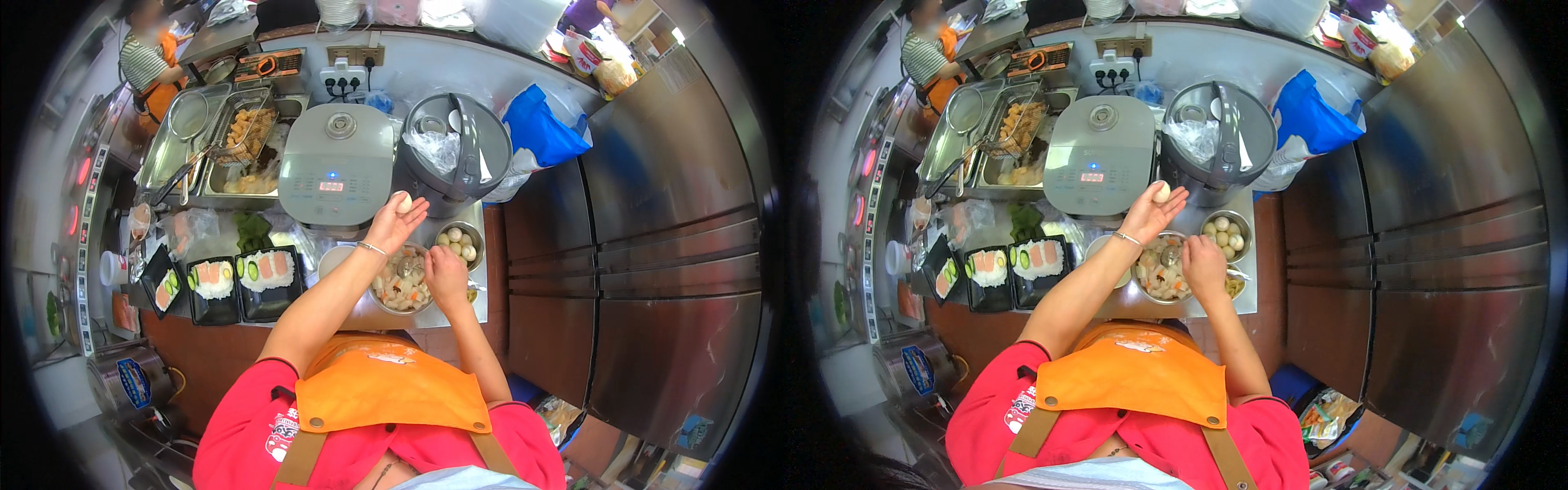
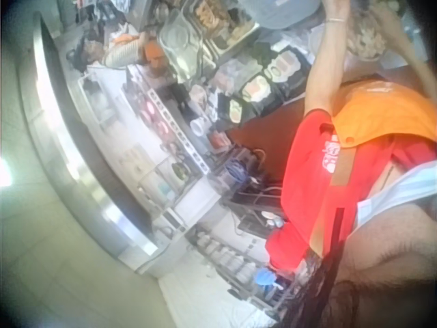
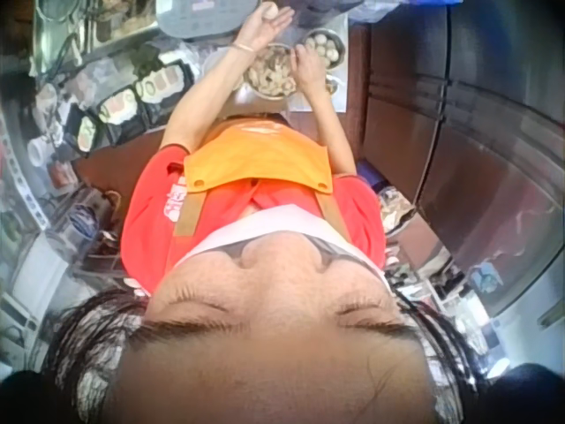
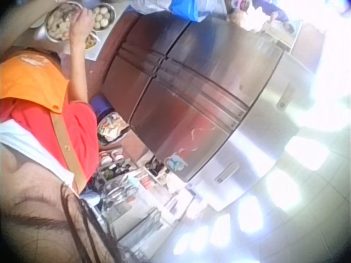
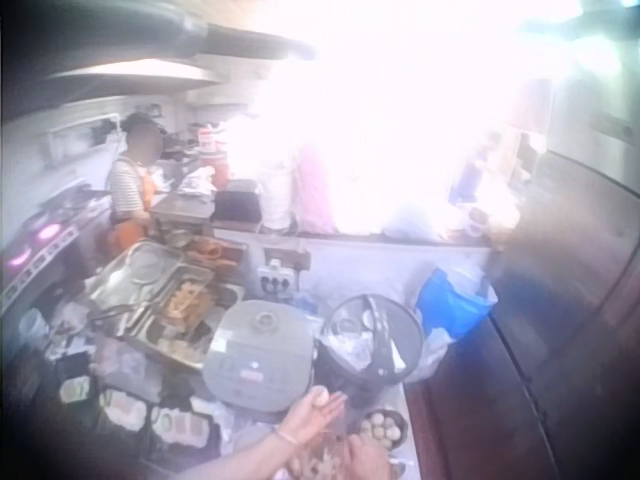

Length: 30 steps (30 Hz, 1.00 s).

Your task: The person assembles three bento boxes by arranging rice, cucumber slices, and ham on black trays. They then peel and place boiled quail eggs into the containers. Finally, they use a strainer to add fried food items to each box.

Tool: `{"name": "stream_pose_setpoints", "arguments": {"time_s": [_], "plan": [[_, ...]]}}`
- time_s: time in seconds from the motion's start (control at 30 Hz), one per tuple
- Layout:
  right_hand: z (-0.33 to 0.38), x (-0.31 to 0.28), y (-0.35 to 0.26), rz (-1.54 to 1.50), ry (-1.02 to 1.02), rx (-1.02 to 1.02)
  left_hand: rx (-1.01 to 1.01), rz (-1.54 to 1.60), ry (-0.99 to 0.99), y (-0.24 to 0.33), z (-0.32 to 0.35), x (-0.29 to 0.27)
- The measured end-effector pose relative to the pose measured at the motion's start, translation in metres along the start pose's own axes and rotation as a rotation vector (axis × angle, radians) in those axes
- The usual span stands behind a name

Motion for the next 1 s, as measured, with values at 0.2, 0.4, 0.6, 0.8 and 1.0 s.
{"name": "stream_pose_setpoints", "arguments": {"time_s": [0.2,0.4,0.6,0.8,1.0], "plan": [[-0.024,-0.021,0.001,0.283,0.072,-0.111,0.235,-0.421,0.010,0.010,-0.004,-0.028],[-0.030,-0.007,-0.032,-0.370,-0.302,-0.170,0.108,-0.404,-0.118,-0.020,0.066,-0.045],[-0.006,0.037,-0.100,-0.442,-0.608,-0.343,0.198,-0.457,-0.074,0.027,0.159,-0.090],[0.020,0.080,-0.185,-0.575,-0.824,-0.397,0.308,-0.540,0.066,0.088,0.230,-0.152],[0.040,0.139,-0.250,-0.901,-1.037,-0.113,0.278,-0.372,0.041,0.155,0.263,-0.203]]}}
Point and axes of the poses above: each hand's wrist, its own z-axis away from the middle knuckle, its own x-axis out of the palm, y = z × x, the point moved 5 cm from there along -z, towards the middle knuckle, and after that the axes turned 12 degrees about z, right-handed, at the moved point
